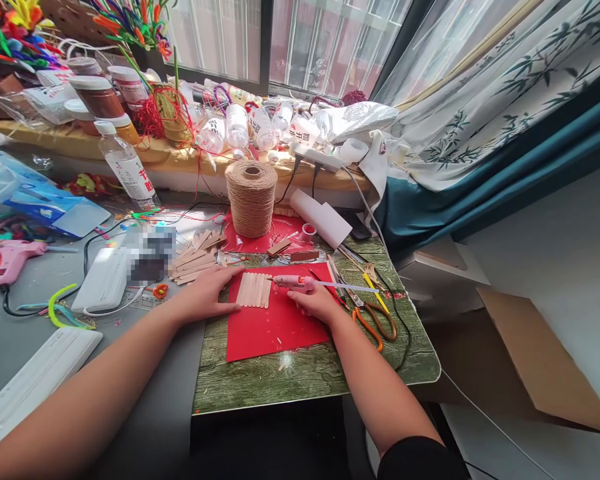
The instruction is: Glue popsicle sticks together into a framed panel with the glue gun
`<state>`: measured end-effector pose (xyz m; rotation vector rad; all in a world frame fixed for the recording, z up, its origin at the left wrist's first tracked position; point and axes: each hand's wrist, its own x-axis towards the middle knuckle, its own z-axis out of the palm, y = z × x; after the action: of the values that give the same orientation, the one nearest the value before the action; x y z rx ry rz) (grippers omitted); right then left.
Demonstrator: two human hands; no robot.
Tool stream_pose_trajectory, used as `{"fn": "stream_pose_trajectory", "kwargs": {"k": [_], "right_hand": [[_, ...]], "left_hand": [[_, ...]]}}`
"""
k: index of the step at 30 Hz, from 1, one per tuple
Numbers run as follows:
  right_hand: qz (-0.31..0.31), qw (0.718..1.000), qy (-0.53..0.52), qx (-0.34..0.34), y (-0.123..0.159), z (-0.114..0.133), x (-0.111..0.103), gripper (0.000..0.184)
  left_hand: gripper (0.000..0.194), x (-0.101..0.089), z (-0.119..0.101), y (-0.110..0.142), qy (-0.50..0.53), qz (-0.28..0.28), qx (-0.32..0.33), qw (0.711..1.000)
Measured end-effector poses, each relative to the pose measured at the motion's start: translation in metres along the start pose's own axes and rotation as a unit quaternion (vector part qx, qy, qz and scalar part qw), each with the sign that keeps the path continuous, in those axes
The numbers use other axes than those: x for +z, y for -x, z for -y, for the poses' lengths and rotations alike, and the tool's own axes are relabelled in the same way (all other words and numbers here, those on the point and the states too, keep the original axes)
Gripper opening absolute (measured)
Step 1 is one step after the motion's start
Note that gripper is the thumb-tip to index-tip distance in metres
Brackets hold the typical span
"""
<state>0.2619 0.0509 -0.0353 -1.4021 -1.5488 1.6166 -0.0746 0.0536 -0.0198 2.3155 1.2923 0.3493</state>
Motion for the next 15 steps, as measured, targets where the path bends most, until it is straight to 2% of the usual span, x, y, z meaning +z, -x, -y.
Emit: {"fn": "stream_pose_trajectory", "kwargs": {"k": [5, 9, 15], "right_hand": [[0.004, 1.0, -0.002, -0.011, 0.001, -0.004, 0.002, 0.053], [0.023, 0.999, -0.017, -0.034, 0.002, -0.004, 0.0, 0.057], [-0.019, 0.999, -0.028, 0.006, 0.001, -0.017, -0.003, 0.048]], "left_hand": [[0.099, 0.0, -0.001, -0.002, -0.008, 0.006, -0.006, 1.0], [0.095, -0.001, -0.003, -0.002, -0.009, 0.005, -0.004, 1.0], [0.093, -0.005, -0.005, 0.002, -0.003, 0.003, 0.012, 1.0]]}}
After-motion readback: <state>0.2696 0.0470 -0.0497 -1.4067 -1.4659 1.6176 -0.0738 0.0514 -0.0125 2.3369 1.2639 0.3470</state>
